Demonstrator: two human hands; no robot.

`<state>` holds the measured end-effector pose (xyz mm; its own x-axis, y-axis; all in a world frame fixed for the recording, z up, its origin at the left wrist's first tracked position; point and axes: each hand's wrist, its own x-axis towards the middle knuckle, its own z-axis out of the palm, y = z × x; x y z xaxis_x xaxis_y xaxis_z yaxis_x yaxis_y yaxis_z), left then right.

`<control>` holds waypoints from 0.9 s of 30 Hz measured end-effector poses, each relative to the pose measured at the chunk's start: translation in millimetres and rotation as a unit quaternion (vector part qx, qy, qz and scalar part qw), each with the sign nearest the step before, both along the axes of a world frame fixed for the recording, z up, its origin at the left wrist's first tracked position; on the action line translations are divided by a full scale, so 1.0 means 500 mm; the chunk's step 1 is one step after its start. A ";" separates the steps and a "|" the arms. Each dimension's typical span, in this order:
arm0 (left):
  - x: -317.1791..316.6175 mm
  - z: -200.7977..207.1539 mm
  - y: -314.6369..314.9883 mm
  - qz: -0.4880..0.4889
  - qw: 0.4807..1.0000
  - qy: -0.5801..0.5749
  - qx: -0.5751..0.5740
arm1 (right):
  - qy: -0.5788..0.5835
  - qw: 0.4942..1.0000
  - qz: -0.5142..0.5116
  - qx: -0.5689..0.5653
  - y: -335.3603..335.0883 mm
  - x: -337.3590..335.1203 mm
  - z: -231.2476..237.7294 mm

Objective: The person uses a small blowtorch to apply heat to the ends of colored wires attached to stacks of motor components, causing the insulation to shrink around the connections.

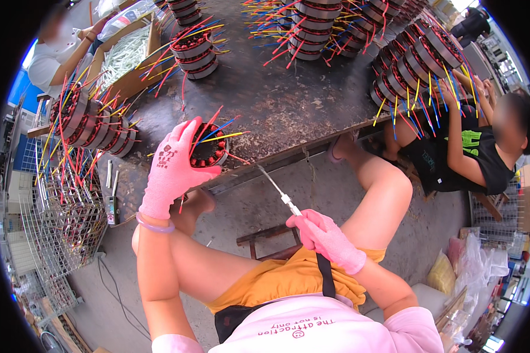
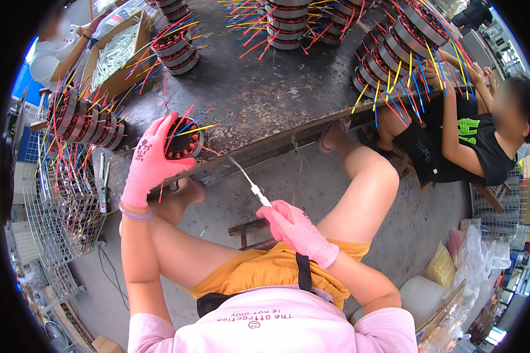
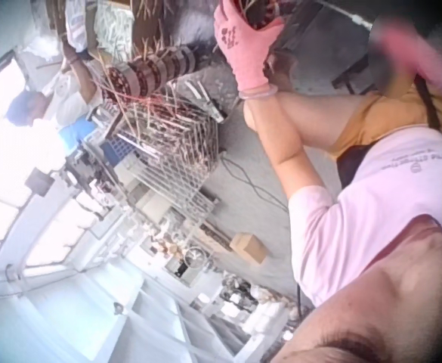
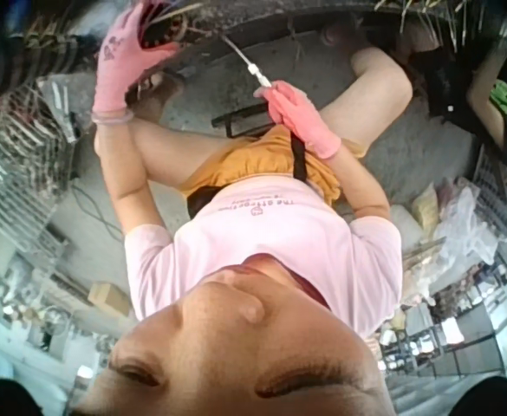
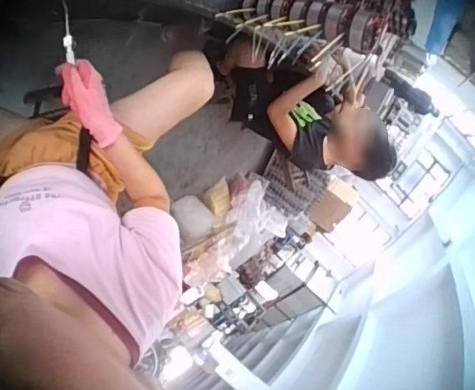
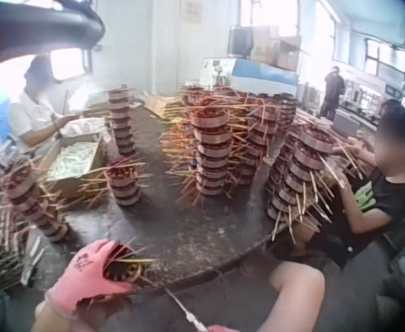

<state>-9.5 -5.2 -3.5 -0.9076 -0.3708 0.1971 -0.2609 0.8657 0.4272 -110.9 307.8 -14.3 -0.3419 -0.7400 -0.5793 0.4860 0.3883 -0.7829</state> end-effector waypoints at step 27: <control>-0.006 0.009 0.010 0.020 0.999 -0.028 0.009 | 0.034 0.997 0.032 0.060 -0.003 0.011 0.007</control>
<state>-12.6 -0.1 0.9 -0.9011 -0.4106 0.1398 -0.3194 0.8462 0.4265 -105.2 306.1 -10.8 -0.3368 -0.6885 -0.6423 0.4050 0.5099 -0.7589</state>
